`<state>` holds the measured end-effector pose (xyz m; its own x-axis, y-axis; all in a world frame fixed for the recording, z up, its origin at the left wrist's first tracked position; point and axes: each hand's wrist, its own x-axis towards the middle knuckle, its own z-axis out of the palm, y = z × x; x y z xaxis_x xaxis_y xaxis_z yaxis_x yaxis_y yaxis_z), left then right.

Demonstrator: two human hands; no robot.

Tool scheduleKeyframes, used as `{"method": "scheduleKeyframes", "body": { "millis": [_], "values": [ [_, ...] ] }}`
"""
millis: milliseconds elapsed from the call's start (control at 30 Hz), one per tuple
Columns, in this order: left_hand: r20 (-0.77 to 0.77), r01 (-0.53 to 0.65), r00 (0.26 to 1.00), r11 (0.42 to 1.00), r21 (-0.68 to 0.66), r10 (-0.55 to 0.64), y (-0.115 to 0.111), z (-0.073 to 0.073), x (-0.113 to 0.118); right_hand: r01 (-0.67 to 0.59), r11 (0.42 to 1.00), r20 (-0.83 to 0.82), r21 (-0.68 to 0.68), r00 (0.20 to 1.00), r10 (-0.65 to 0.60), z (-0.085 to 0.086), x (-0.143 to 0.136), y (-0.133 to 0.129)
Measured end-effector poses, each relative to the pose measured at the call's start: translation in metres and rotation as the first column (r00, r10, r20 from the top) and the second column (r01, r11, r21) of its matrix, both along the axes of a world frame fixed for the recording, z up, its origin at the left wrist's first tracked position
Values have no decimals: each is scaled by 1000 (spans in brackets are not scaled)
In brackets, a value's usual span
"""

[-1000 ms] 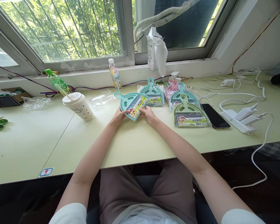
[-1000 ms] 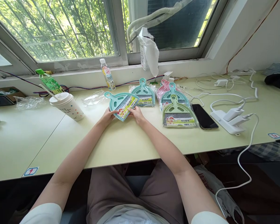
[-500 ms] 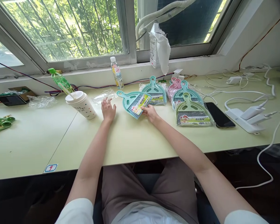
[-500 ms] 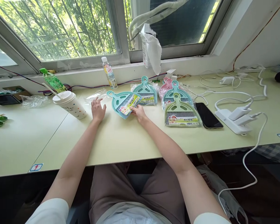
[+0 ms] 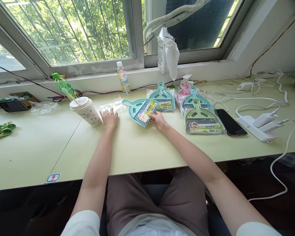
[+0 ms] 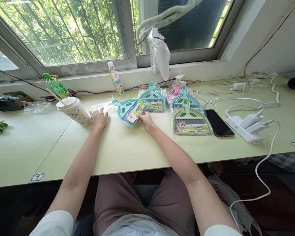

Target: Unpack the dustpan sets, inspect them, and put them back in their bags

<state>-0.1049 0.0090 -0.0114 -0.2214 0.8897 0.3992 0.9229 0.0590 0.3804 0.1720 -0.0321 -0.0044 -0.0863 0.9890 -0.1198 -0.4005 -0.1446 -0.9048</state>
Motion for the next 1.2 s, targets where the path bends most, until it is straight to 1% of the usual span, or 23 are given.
{"method": "scheduleKeyframes", "body": {
  "millis": [67, 100, 167, 233, 300, 400, 533, 600, 633, 700, 767, 867, 900, 967, 1033, 1067, 1100, 1133, 1167, 1200],
  "values": [
    [-14, 25, 1000, 999, 30, -25, -2, 3, 3, -2, 1000, 6, 10, 1000, 1, -1, 0, 1],
    [-16, 59, 998, 998, 33, -58, -2, 3, 4, -1, 1000, 11, 12, 1000, 0, -2, 0, 1],
    [1, 165, 986, 986, 23, -165, -1, 3, 5, 0, 1000, 23, 11, 1000, 0, -2, 0, 1],
    [48, 278, 960, 961, -11, -277, 1, 1, 4, -2, 1000, 31, 6, 1000, 1, -1, 0, 1],
    [87, 344, 937, 937, -69, -338, 2, -1, 2, -3, 1000, 39, 2, 999, 3, -1, 0, 0],
    [85, 365, 930, 924, -117, -357, 3, -2, 1, -1, 1000, 51, 4, 999, 1, 0, 0, 0],
    [49, 426, 905, 898, -109, -423, 2, -1, 5, 0, 1000, 52, 8, 999, 0, -1, -1, 0],
    [43, 426, 905, 899, -97, -424, 3, 0, 7, 0, 1000, 46, 7, 999, 0, 0, 0, 0],
    [64, 426, 905, 901, -80, -421, 4, 0, 7, 1, 1000, 43, 5, 999, -1, 0, 0, 0],
    [162, 434, 890, 901, -17, -426, 7, 1, 7, 4, 1000, 36, 0, 999, -4, 1, 0, -1],
    [290, 457, 842, 887, 65, -455, 8, 3, 5, 6, 1000, 28, -3, 1000, -6, 1, 1, 0],
    [458, 518, 720, 843, 144, -521, 3, 10, 1, 14, 1000, 13, -5, 1000, -14, -1, 1, 1],
    [514, 551, 661, 818, 163, -547, 0, 12, -1, 19, 1000, 8, -8, 1000, -19, -1, 1, 1],
    [629, 616, 518, 763, 195, -579, -7, 18, -3, 28, 999, -5, -17, 1000, -28, -1, 1, 1],
    [723, 656, 383, 720, 224, -574, -12, 21, -4, 38, 999, -16, -25, 999, -38, 0, 1, 1],
    [757, 666, 340, 711, 226, -558, -14, 23, -4, 45, 999, -20, -27, 999, -45, 1, 2, 1],
    [779, 660, 324, 718, 221, -537, -14, 23, -4, 54, 998, -25, -28, 998, -54, 1, 2, 1],
    [789, 634, 337, 743, 213, -514, -15, 24, -4, 64, 998, -31, -29, 997, -65, 1, 3, 2],
    [787, 585, 376, 784, 209, -490, -14, 24, -3, 76, 997, -36, -32, 996, -77, 2, 4, 2],
    [771, 517, 435, 830, 209, -465, -14, 25, -3, 87, 996, -41, -34, 995, -88, 1, 4, 2]
  ]
}}
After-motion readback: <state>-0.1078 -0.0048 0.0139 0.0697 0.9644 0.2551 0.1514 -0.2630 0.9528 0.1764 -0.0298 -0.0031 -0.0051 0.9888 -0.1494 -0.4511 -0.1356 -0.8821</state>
